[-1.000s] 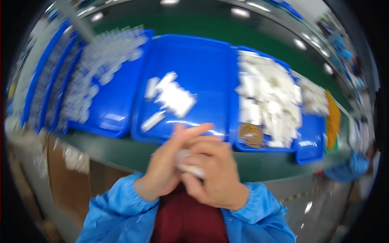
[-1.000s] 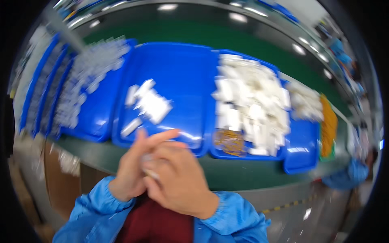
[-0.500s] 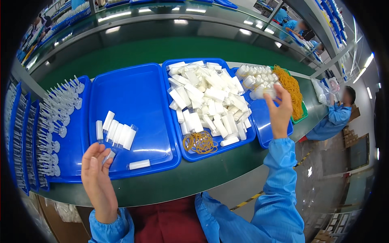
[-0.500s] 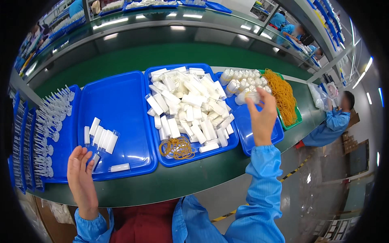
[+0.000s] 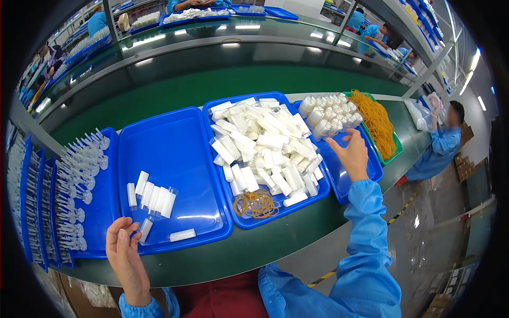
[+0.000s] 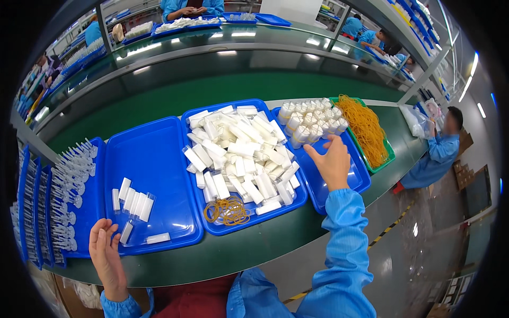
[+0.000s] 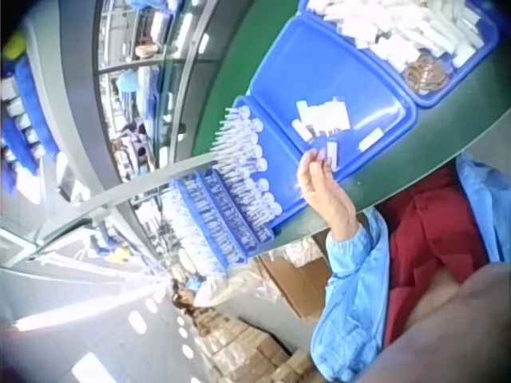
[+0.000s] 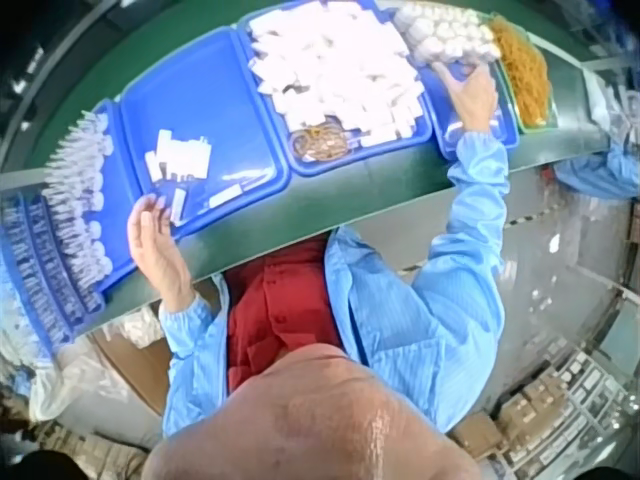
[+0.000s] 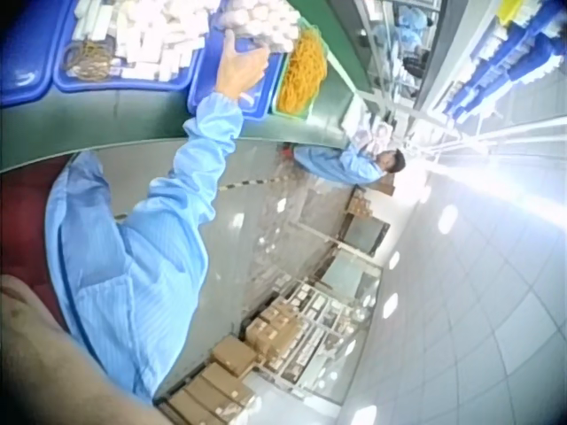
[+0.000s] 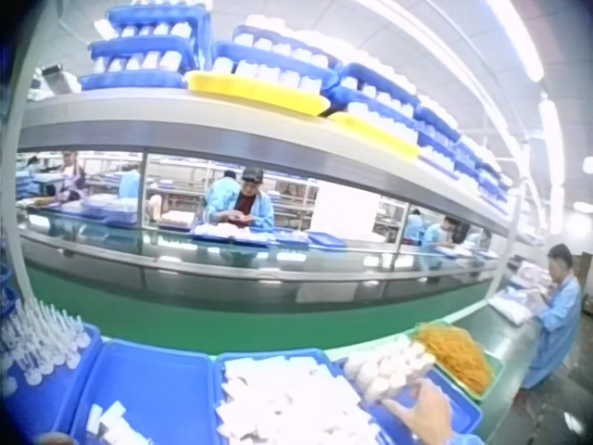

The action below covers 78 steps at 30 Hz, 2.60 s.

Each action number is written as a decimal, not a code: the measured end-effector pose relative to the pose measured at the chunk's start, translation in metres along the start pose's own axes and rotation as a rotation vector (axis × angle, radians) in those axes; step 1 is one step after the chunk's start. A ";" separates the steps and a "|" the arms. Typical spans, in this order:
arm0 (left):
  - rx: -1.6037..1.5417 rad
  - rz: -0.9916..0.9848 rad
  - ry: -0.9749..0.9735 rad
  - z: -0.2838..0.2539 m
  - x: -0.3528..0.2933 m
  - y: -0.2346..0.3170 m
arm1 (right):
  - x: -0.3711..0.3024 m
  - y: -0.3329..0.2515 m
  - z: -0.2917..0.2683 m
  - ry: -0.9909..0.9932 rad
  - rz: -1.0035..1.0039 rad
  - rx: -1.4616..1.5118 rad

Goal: Assembling sets of four white plastic tubes and securing each bundle with a yellow rubber band.

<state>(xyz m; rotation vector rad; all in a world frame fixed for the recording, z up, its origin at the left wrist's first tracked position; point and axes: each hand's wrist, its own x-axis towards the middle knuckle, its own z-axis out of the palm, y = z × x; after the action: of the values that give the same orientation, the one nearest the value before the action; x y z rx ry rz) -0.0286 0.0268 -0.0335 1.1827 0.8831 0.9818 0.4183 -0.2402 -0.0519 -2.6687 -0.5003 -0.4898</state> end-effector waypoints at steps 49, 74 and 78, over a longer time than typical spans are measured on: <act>1.721 0.826 -0.029 -0.103 0.133 0.022 | -0.149 -0.252 0.002 -0.714 -0.865 0.627; 1.109 0.308 -0.232 -0.087 0.092 0.040 | -0.178 -0.237 -0.004 -0.903 -0.407 1.066; 1.092 0.383 -0.248 -0.084 0.086 0.028 | -0.180 -0.240 -0.001 -0.918 -0.395 1.064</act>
<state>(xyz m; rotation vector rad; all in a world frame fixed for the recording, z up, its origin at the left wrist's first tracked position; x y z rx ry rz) -0.0824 0.1378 -0.0236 2.4101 1.0303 0.5822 0.1634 -0.0818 -0.0510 -1.5895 -1.1341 0.7759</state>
